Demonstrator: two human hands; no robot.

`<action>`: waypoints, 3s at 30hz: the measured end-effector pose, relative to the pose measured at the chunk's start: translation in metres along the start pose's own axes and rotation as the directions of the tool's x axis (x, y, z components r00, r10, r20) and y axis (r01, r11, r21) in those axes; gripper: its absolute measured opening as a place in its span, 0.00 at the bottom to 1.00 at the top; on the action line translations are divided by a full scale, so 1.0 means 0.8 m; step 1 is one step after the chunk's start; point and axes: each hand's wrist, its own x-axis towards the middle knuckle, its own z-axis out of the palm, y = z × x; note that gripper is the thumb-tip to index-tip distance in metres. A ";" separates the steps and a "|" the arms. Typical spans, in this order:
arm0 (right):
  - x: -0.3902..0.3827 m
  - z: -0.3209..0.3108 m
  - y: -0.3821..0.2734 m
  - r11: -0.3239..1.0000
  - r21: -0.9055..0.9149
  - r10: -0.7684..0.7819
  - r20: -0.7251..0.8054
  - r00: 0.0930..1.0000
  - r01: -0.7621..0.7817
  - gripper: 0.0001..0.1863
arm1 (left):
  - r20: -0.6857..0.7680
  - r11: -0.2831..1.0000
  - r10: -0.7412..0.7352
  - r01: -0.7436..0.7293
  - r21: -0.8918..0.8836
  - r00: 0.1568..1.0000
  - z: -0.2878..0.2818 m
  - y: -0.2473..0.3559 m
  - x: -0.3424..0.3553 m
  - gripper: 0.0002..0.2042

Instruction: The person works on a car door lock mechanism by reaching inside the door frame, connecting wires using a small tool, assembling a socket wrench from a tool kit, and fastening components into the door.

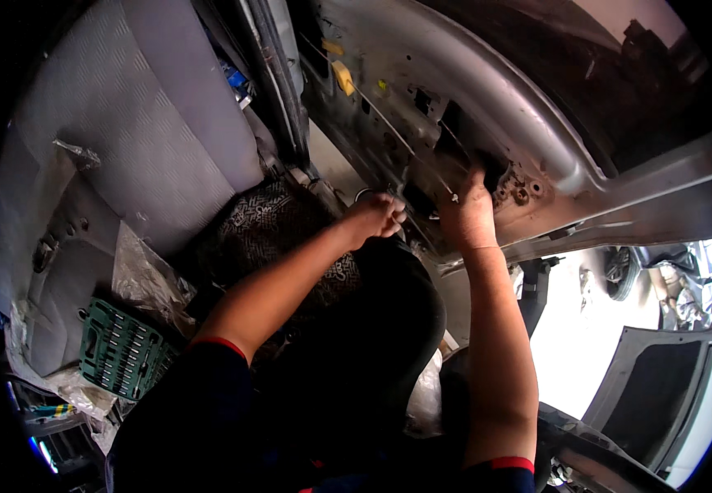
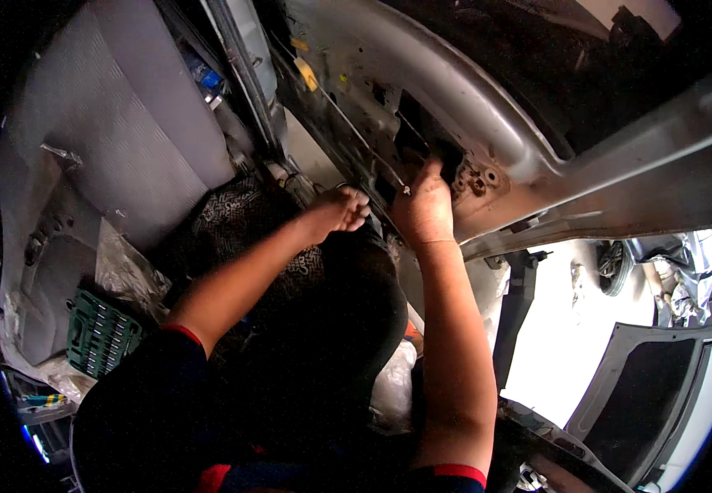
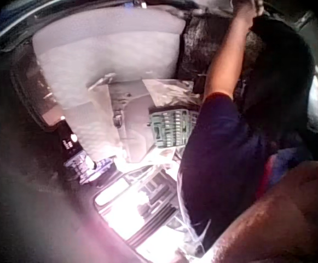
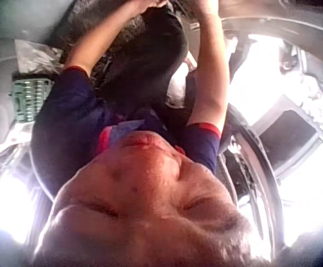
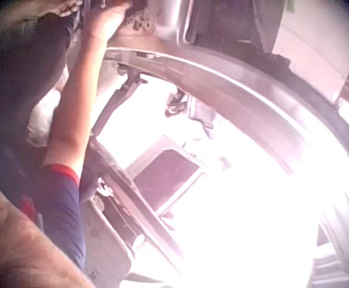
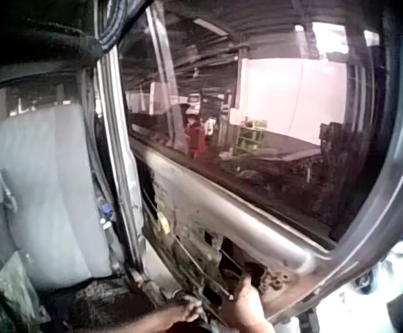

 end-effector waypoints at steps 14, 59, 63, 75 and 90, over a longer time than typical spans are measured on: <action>0.010 -0.042 0.014 1.000 -0.001 -0.027 0.230 0.973 0.028 0.37 | -0.311 0.894 -0.135 -0.019 -0.447 0.941 0.023 0.024 0.022 0.10; 0.025 -0.027 -0.029 0.966 0.031 0.254 0.067 0.965 -0.256 0.24 | -0.502 0.937 -0.282 0.346 0.038 0.818 -0.073 -0.154 0.159 0.13; 0.026 -0.024 -0.029 0.968 0.061 0.240 0.046 0.970 -0.243 0.23 | -0.523 0.942 -0.291 0.337 -0.008 0.801 -0.082 -0.164 0.165 0.15; 0.034 -0.022 -0.040 0.966 0.077 0.243 0.079 0.967 -0.248 0.19 | -0.504 0.915 -0.359 0.403 -0.024 0.786 -0.092 -0.183 0.180 0.15; 0.034 -0.021 -0.017 0.961 -0.035 0.278 0.056 0.959 -0.276 0.19 | -0.632 0.972 0.212 -0.092 0.217 0.746 -0.055 -0.076 0.148 0.08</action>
